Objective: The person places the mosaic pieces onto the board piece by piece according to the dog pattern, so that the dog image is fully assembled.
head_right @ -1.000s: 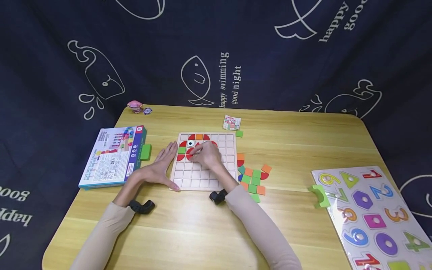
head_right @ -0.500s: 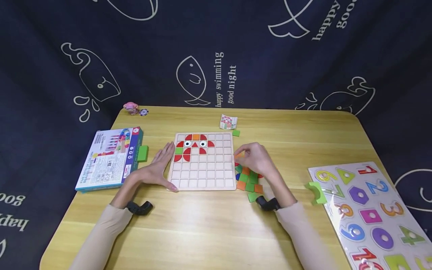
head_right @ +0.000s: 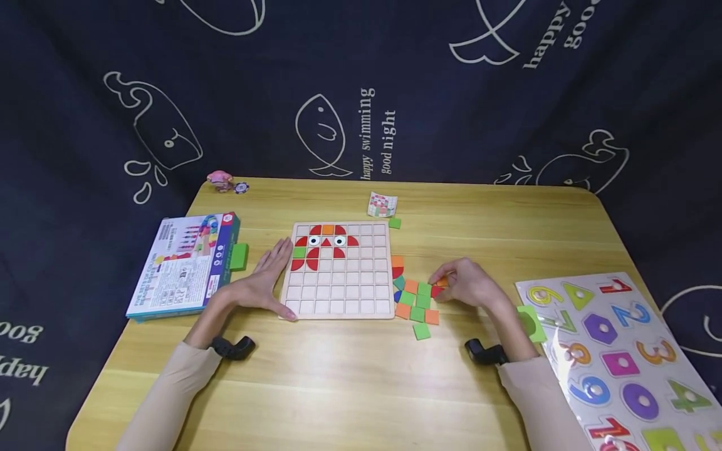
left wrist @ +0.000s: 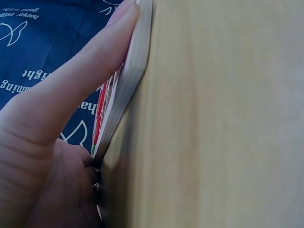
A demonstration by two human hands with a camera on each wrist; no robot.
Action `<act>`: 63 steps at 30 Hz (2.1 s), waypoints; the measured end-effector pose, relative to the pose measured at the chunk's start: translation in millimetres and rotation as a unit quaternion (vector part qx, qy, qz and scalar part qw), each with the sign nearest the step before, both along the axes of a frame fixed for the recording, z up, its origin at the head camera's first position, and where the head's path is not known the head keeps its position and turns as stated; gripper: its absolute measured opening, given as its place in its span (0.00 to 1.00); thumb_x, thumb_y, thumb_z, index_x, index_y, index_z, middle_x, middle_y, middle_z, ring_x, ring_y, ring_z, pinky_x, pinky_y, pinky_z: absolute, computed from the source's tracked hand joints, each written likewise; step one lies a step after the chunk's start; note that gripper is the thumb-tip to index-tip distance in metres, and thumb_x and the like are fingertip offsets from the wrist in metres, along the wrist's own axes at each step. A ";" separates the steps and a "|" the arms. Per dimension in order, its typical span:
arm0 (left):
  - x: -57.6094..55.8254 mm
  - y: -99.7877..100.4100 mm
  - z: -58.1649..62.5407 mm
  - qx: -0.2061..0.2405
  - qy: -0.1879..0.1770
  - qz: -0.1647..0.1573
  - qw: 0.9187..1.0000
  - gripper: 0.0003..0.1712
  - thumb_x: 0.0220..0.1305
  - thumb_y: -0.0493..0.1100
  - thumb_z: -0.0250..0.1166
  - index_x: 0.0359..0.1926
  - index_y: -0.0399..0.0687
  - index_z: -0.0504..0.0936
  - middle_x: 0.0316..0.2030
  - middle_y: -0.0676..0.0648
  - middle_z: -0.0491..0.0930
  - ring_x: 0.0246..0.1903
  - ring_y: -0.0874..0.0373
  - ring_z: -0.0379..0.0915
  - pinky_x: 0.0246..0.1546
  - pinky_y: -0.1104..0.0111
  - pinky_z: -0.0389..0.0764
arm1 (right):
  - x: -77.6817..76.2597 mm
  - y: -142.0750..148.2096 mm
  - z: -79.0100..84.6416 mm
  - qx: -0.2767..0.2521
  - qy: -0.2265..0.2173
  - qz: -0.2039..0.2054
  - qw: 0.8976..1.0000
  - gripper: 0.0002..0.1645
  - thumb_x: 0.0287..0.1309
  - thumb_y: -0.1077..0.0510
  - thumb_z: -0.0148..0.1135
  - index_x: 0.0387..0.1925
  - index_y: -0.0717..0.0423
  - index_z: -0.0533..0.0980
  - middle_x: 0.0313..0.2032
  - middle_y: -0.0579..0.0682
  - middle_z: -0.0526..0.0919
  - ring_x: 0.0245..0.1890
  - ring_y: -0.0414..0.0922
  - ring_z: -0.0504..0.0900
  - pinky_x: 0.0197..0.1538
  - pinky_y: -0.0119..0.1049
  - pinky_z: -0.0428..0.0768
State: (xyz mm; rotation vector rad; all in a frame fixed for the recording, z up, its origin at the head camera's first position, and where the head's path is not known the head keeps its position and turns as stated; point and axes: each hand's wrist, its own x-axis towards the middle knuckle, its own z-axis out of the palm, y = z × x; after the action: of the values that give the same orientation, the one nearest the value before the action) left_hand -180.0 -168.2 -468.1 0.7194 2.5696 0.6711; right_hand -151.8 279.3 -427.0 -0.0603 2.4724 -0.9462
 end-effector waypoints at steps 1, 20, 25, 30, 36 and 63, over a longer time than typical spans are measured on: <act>-0.1 0.4 0.6 -0.002 -0.001 -0.001 1.000 0.90 0.27 0.74 0.76 0.75 0.46 0.23 0.75 0.43 0.17 0.75 0.48 0.11 0.75 0.46 0.29 | -0.2 -0.8 -1.2 0.000 0.002 0.003 1.000 0.21 0.45 0.60 0.75 0.44 0.56 0.81 0.18 0.45 0.65 0.19 0.42 0.62 0.21 0.29 0.59; -0.4 -1.2 2.6 0.004 0.000 -0.012 1.000 0.90 0.29 0.74 0.76 0.74 0.44 0.23 0.75 0.41 0.17 0.75 0.48 0.11 0.75 0.47 0.27 | -1.6 5.1 -6.3 0.021 0.068 0.050 0.996 0.17 0.47 0.56 0.74 0.40 0.54 0.80 0.19 0.46 0.66 0.21 0.41 0.63 0.24 0.31 0.61; 0.1 0.1 4.3 0.002 -0.004 -0.010 1.000 0.89 0.29 0.73 0.76 0.74 0.44 0.23 0.75 0.41 0.17 0.75 0.47 0.11 0.75 0.47 0.28 | -2.4 3.5 -1.7 0.042 0.114 0.069 0.990 0.13 0.54 0.56 0.70 0.42 0.54 0.80 0.18 0.45 0.65 0.20 0.40 0.62 0.24 0.30 0.60; 0.7 0.4 4.5 0.006 -0.007 -0.012 1.000 0.89 0.30 0.71 0.77 0.74 0.42 0.23 0.75 0.40 0.17 0.75 0.45 0.11 0.74 0.45 0.28 | -9.7 -21.5 8.8 -0.009 0.131 0.084 0.988 0.14 0.55 0.55 0.69 0.43 0.54 0.80 0.16 0.44 0.62 0.17 0.38 0.60 0.22 0.31 0.61; 1.1 1.9 2.2 0.008 -0.006 -0.009 1.000 0.90 0.29 0.73 0.77 0.74 0.43 0.23 0.75 0.42 0.17 0.75 0.48 0.11 0.75 0.47 0.28 | -28.2 -92.7 16.4 -0.058 0.125 0.126 0.983 0.15 0.51 0.54 0.73 0.42 0.51 0.82 0.15 0.44 0.59 0.18 0.41 0.59 0.22 0.31 0.57; -1.4 0.4 0.4 -0.007 -0.002 -0.006 1.000 0.91 0.26 0.77 0.74 0.74 0.46 0.22 0.75 0.43 0.16 0.75 0.51 0.10 0.75 0.49 0.27 | -61.2 -179.5 -1.7 -0.034 0.119 0.075 0.990 0.13 0.44 0.55 0.77 0.36 0.47 0.87 0.30 0.48 0.82 0.24 0.42 0.64 0.26 0.31 0.58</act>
State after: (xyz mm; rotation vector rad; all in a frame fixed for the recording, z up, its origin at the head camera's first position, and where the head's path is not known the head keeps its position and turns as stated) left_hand -181.5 -167.7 -467.7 0.7272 2.5615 0.6483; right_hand -213.0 99.8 -428.8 -0.3967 2.6054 -1.0070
